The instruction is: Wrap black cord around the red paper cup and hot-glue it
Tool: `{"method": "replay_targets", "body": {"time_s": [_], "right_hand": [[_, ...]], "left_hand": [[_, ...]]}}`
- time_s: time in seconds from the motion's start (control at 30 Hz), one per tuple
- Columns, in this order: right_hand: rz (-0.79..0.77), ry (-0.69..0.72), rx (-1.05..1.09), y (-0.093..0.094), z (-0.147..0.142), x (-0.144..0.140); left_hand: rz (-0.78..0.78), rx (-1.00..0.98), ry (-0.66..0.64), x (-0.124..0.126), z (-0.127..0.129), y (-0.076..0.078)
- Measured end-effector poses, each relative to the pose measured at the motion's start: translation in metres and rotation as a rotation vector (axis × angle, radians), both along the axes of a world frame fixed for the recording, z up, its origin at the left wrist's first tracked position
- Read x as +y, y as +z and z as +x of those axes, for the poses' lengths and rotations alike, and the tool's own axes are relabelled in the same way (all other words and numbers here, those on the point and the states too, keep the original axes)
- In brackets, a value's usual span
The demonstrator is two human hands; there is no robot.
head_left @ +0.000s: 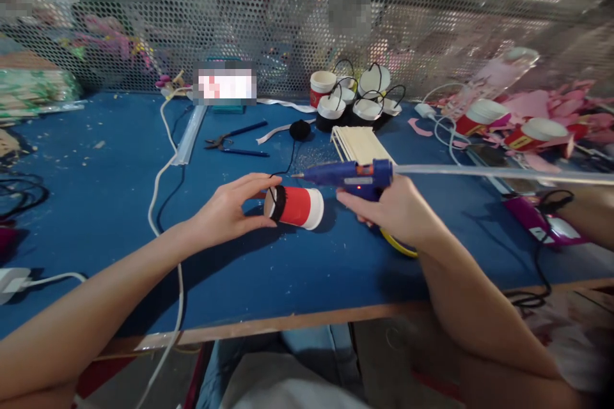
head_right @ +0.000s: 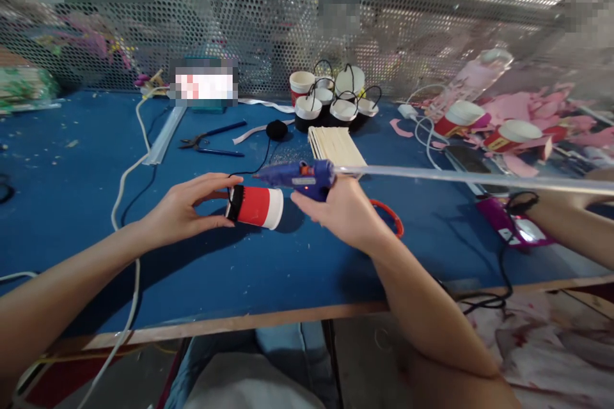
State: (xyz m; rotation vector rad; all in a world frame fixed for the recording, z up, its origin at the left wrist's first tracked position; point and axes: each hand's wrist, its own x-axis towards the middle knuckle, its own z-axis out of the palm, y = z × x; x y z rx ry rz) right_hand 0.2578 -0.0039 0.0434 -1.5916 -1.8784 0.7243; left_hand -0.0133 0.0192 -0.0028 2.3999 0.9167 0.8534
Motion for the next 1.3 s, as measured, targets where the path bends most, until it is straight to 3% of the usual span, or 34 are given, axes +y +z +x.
{"method": "replay_targets", "body": {"time_s": [0.07, 0.13, 0.2, 0.33, 0.43, 0.57, 0.63, 0.73, 0.87, 0.93, 1.1, 1.3], "right_hand": [[0.039, -0.075, 0.048, 0.005, 0.009, 0.011], [0.225, -0.166, 0.059, 0.007, 0.021, 0.027], [0.286, -0.245, -0.054, 0.007, 0.034, 0.046], [0.219, -0.39, -0.423, 0.002, 0.053, 0.08], [0.171, -0.413, -0.503, -0.003, 0.056, 0.093], [0.084, -0.482, -0.601, -0.006, 0.048, 0.093], [0.167, -0.505, -0.657, -0.004, 0.038, 0.086], [0.398, -0.344, -0.547, -0.001, 0.012, 0.064], [0.317, 0.305, -0.161, -0.003, -0.036, 0.031], [0.328, 0.425, -0.102, -0.005, -0.056, 0.021], [0.247, 0.415, 0.053, -0.008, -0.073, 0.016], [0.205, 0.347, 0.271, -0.006, -0.059, 0.012]], "left_hand": [[-0.024, -0.024, 0.029, 0.001, 0.0, 0.0], [-0.056, -0.046, 0.035, 0.0, 0.0, 0.0], [-0.076, -0.058, 0.043, 0.0, 0.0, 0.0], [-0.081, -0.058, 0.044, -0.001, 0.001, -0.001], [-0.089, -0.049, 0.032, -0.002, 0.002, 0.0], [-0.09, -0.033, 0.035, -0.003, 0.002, 0.001], [-0.089, -0.025, 0.038, -0.004, 0.003, 0.002], [-0.074, -0.015, 0.025, -0.006, 0.004, 0.003], [0.028, 0.005, -0.002, -0.008, 0.005, 0.004], [0.101, 0.038, -0.012, -0.009, 0.005, 0.005], [0.162, 0.084, -0.007, -0.014, 0.008, 0.009], [-0.106, -0.131, -0.066, -0.012, 0.009, 0.001]]}}
